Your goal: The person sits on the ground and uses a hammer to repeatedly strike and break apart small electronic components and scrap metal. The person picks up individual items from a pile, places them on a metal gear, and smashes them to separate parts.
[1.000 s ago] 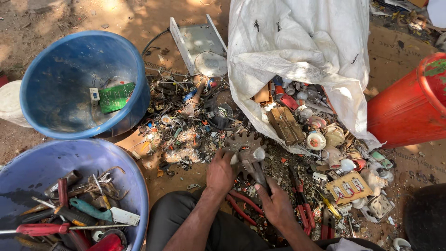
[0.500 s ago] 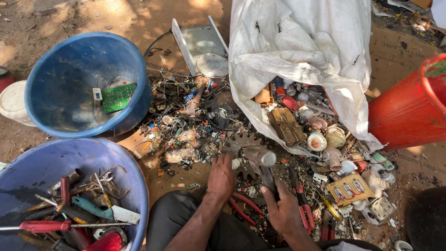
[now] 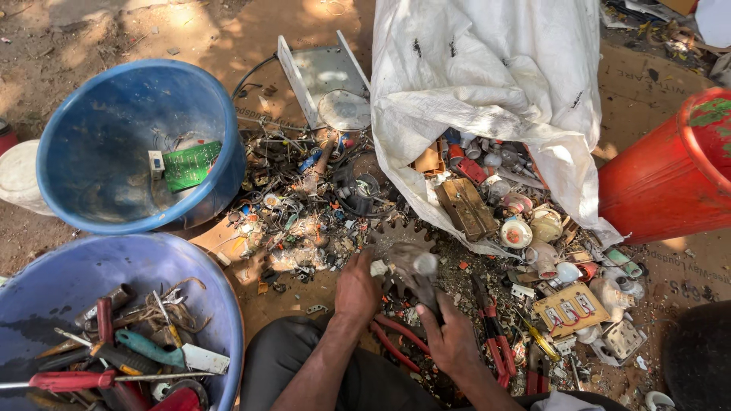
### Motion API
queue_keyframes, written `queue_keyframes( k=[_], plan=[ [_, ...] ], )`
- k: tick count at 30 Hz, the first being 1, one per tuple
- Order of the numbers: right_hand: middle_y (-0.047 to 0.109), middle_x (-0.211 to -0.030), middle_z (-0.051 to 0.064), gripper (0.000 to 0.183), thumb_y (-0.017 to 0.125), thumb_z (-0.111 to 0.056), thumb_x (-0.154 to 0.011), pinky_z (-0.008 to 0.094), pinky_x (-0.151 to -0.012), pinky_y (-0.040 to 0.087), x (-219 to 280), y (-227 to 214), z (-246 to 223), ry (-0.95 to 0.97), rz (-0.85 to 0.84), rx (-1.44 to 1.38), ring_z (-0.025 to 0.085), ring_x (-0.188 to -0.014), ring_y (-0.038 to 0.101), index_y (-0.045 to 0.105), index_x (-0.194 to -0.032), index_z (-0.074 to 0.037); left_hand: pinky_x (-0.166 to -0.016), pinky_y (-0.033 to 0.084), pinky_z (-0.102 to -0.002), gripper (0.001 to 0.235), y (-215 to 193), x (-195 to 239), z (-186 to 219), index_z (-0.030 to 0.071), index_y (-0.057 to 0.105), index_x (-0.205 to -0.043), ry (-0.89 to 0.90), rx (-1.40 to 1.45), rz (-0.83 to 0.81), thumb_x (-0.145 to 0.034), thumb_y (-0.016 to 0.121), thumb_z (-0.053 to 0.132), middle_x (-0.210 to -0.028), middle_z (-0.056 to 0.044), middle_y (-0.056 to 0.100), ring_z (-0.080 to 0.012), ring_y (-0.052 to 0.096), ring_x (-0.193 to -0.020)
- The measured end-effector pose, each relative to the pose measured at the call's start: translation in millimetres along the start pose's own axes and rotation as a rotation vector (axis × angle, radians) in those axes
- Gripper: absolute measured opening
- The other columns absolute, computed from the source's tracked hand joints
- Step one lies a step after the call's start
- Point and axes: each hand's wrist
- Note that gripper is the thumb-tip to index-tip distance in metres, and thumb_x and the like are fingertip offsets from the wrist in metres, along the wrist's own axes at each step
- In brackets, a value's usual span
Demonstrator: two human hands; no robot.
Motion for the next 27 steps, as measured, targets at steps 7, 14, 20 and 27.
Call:
queue_keyframes(
  k=[7,14,20,27],
  plan=[
    [0.064,-0.064,0.006,0.042,0.052,-0.04,-0.104,0.03,-0.032,0.049,6,0,17,-0.015,0.04,-0.197,0.012,-0.043,0.058,0.064,-0.109,0.0,-0.08,0.065,-0.037,0.039,-19,-18,-44,-0.003,0.067,-0.126,-0.489,1.048,0.07,-0.088,0.064,0.003,-0.122,-0.021,0.071,-0.0239,0.081,-0.093],
    [0.068,-0.074,0.008,0.048,0.05,-0.042,-0.103,0.039,-0.052,0.053,-10,-4,-9,0.19,-0.274,0.276,0.017,-0.054,0.064,0.056,-0.133,-0.005,-0.058,0.058,-0.039,0.044,-7,-34,-44,-0.007,0.063,-0.12,-0.519,1.548,0.047,-0.084,0.064,0.019,-0.091,-0.016,0.066,-0.0244,0.067,-0.072],
    [0.068,-0.068,0.012,0.057,0.048,-0.043,-0.098,0.043,-0.048,0.053,10,-5,-14,0.192,-0.083,0.062,0.022,-0.05,0.062,0.051,-0.144,-0.008,-0.067,0.046,-0.033,0.05,9,-35,-71,-0.006,0.071,-0.122,-0.526,1.17,0.218,-0.088,0.08,0.03,-0.094,-0.009,0.066,-0.0182,0.059,-0.076],
    [0.064,-0.068,0.005,0.053,0.05,-0.044,-0.101,0.035,-0.043,0.049,-30,4,-8,0.255,-0.172,0.038,0.014,-0.046,0.057,0.055,-0.14,-0.008,-0.077,0.054,-0.037,0.031,19,-36,-56,0.002,0.081,-0.11,-0.348,0.745,0.112,-0.085,0.073,0.018,-0.101,-0.015,0.08,-0.0231,0.07,-0.086]
  ],
)
Point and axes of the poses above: each hand's wrist, its own x-axis away from the middle knuckle, its own y-axis out of the palm, z = x × y
